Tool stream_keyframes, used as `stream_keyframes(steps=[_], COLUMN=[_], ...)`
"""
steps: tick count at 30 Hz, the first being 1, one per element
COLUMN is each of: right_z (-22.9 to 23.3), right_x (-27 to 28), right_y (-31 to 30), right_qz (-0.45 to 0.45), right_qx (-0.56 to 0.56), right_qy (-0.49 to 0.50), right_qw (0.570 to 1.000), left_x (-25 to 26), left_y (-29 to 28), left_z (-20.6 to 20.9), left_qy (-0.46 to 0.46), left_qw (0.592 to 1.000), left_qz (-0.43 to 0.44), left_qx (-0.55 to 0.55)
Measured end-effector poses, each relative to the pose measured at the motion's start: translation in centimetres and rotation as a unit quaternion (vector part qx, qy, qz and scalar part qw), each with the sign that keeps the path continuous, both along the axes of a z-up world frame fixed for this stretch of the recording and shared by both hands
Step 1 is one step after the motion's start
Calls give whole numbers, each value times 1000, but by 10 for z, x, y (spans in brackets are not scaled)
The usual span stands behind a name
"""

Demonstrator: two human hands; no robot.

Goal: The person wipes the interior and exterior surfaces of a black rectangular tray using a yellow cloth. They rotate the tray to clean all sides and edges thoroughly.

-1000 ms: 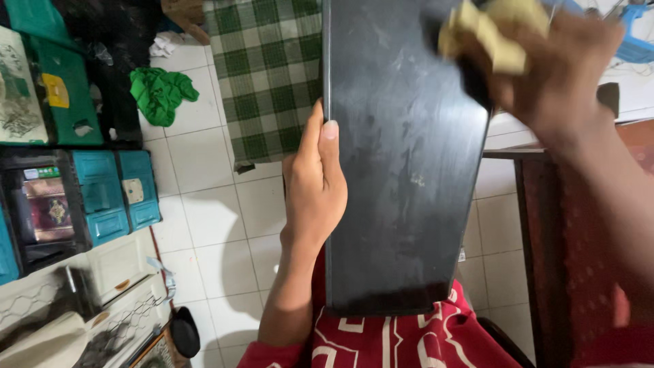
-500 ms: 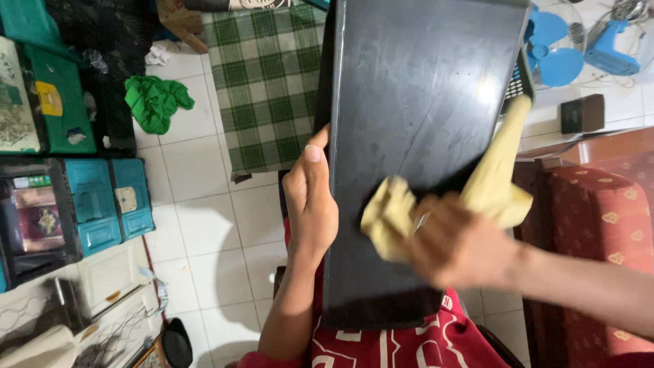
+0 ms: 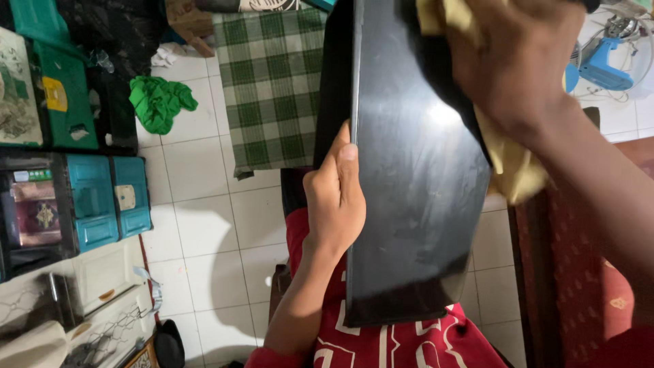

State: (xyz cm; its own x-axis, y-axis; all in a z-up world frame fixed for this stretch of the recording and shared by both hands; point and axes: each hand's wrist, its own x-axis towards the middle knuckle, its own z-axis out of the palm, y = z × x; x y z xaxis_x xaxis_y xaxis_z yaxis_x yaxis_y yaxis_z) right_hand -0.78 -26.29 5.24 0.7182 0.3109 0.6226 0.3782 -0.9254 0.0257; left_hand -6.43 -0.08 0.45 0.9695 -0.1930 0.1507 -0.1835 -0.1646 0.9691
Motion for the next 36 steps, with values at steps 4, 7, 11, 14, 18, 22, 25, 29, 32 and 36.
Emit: stream_keyframes(steps=[4, 7, 11, 14, 18, 22, 25, 29, 32, 36], right_z=[1, -4, -18, -31, -36, -45, -42, -17, -9, -9], right_x=[-2, -33, -102, -129, -107, -20, 22, 22, -35, -81], right_y=[24, 41, 63, 63, 8, -64, -71, -34, 12, 60], right_qz=[-46, 22, 108, 205, 66, -150, -189, -147, 51, 218], right_qx=[-53, -55, -110, -99, -252, -231, -207, -149, -77, -44], right_qy=[0, 94, 162, 176, 92, 169, 171, 107, 57, 149], right_qw=[998, 994, 975, 958, 961, 946, 944, 972, 994, 964], left_x=[0, 2, 9, 8, 8, 8, 1, 3, 8, 8], left_y=[2, 1, 5, 6, 1, 0, 5, 9, 10, 12], left_z=[-1, -2, -2, 1, 1, 0, 2, 1, -1, -6], left_qy=[11, 17, 19, 30, -34, -17, -8, 26, 65, 53], left_qw=[1000, 999, 998, 999, 999, 999, 1000, 999, 996, 996], left_qz=[19, 37, 50, 39, 24, 9, 10, 28, 34, 26], left_qx=[-18, -31, -16, -16, -8, -29, -17, -9, -47, -60])
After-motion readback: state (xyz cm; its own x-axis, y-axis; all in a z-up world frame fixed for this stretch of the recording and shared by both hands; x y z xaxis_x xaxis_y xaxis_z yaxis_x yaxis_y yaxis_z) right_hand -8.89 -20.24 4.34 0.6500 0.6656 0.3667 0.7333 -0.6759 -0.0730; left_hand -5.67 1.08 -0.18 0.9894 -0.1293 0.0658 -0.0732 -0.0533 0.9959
